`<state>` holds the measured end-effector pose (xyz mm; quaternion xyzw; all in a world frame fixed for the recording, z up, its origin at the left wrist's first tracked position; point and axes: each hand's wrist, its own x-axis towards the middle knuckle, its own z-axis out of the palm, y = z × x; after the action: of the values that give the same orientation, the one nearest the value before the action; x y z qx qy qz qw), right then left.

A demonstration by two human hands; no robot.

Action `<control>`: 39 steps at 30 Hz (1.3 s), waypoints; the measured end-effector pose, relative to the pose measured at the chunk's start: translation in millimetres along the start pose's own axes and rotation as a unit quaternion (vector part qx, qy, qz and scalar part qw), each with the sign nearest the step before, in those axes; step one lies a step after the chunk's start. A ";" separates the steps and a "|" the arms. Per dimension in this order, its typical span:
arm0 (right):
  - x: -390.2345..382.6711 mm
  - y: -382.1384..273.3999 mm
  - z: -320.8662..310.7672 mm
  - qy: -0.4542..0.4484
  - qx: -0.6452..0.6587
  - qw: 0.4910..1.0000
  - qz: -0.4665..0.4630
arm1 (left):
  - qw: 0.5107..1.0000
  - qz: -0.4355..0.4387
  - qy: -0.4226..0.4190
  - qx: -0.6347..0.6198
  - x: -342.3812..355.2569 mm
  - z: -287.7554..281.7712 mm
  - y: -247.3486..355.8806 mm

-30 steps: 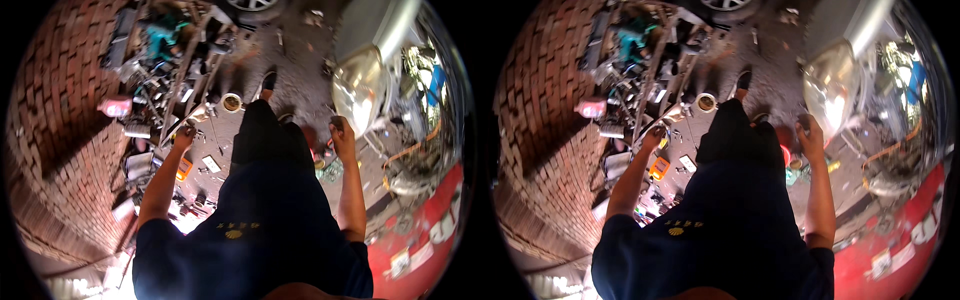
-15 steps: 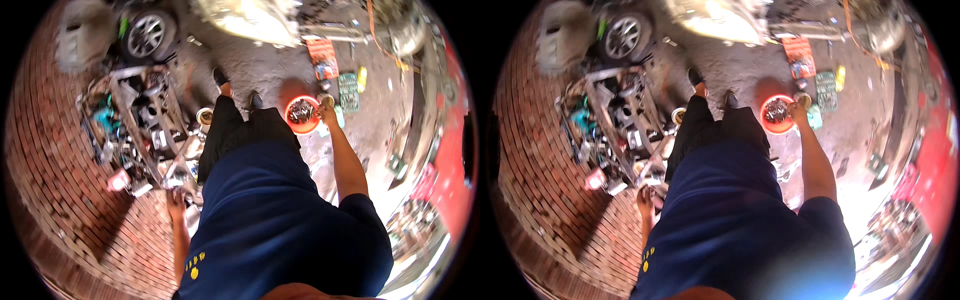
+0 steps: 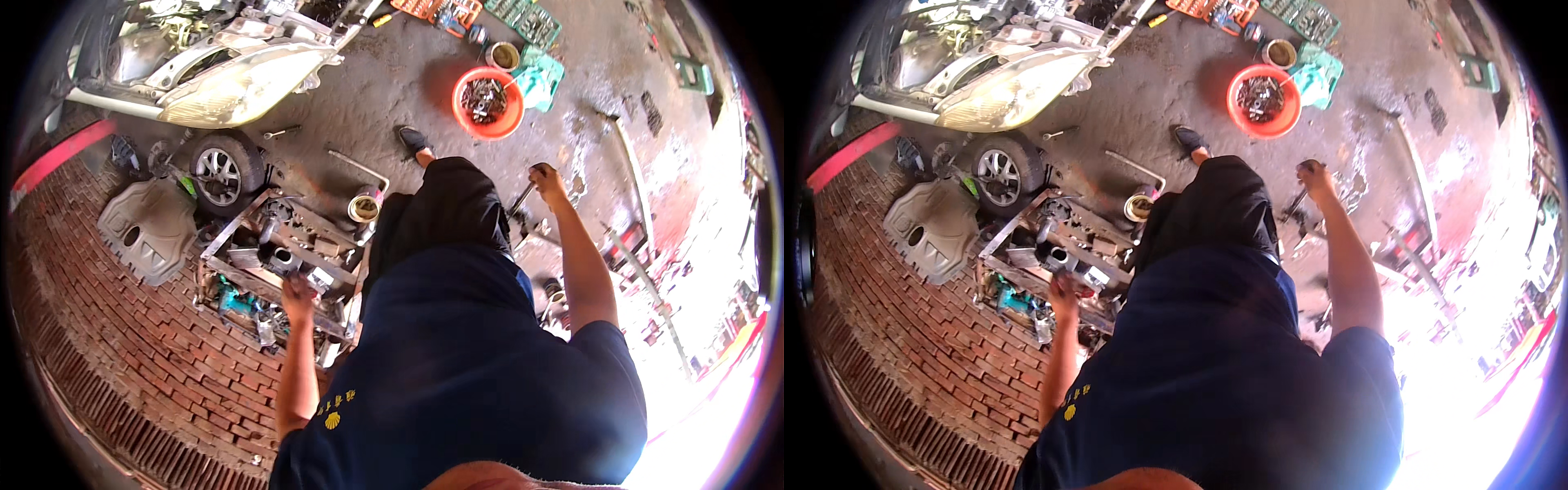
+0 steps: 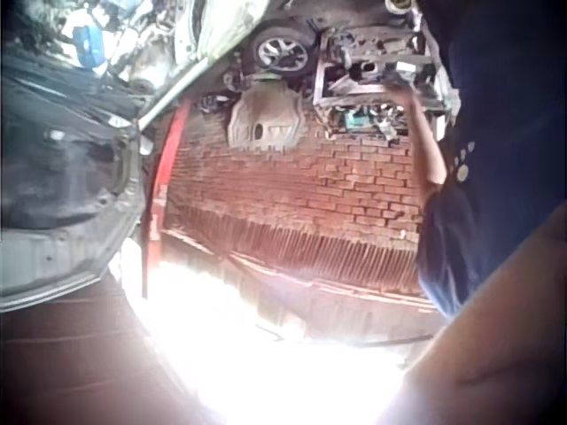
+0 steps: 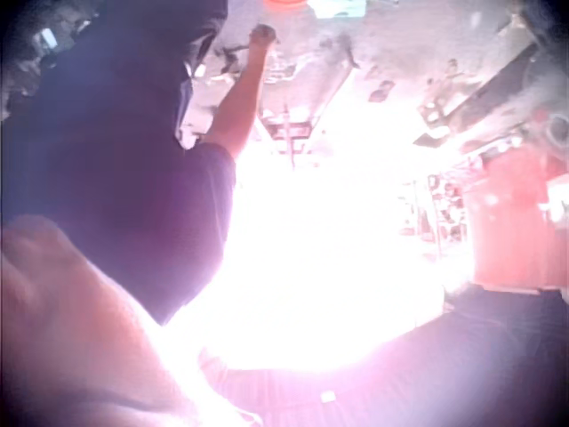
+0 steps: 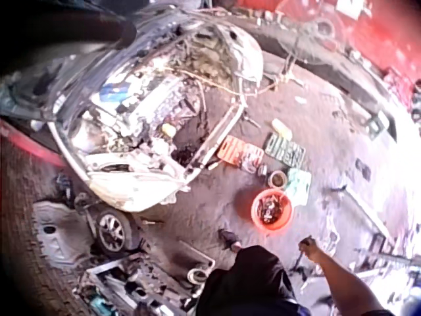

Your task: The person works on a car engine with the hood open, using a wrench and socket to loosen and remove bolts. They remove a metal bracket and a hose, placing the removed parts and fasteners on the floor or into a red bowl. The person then wipes the hose with a cloth.

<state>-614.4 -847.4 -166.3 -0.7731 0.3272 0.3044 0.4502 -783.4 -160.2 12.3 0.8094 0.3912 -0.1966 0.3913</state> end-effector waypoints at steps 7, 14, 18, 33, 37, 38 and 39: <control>-37.6 155.3 1.7 0.054 0.033 0.994 0.093 | 0.992 0.112 0.009 0.063 11.2 -35.1 28.8; -66.1 169.5 61.8 0.047 -0.185 0.981 0.018 | 0.995 0.034 -0.086 -0.040 -110.8 41.4 -137.6; -23.4 128.7 118.2 -0.009 -0.227 0.973 -0.052 | 0.990 -0.093 -0.102 -0.038 -155.0 91.1 -203.3; 263.0 239.9 542.1 -0.254 -0.242 0.921 -0.172 | 0.864 -0.480 -0.148 0.045 -308.9 204.1 -273.7; 342.0 265.3 612.2 -0.217 -0.068 0.972 0.063 | 0.819 -0.519 -0.212 0.121 -374.3 208.9 -317.9; 361.4 258.0 631.2 -0.173 0.057 0.980 0.074 | 0.819 -0.519 -0.209 0.130 -375.9 222.5 -319.7; 379.2 265.7 635.5 -0.120 0.169 0.973 0.103 | 0.810 -0.524 -0.224 0.139 -372.9 229.9 -317.4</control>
<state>-705.7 -467.5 -848.7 -0.6057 0.3950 0.3799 0.5769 -1266.0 -397.0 -48.9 0.4606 0.6263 -0.5999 0.1891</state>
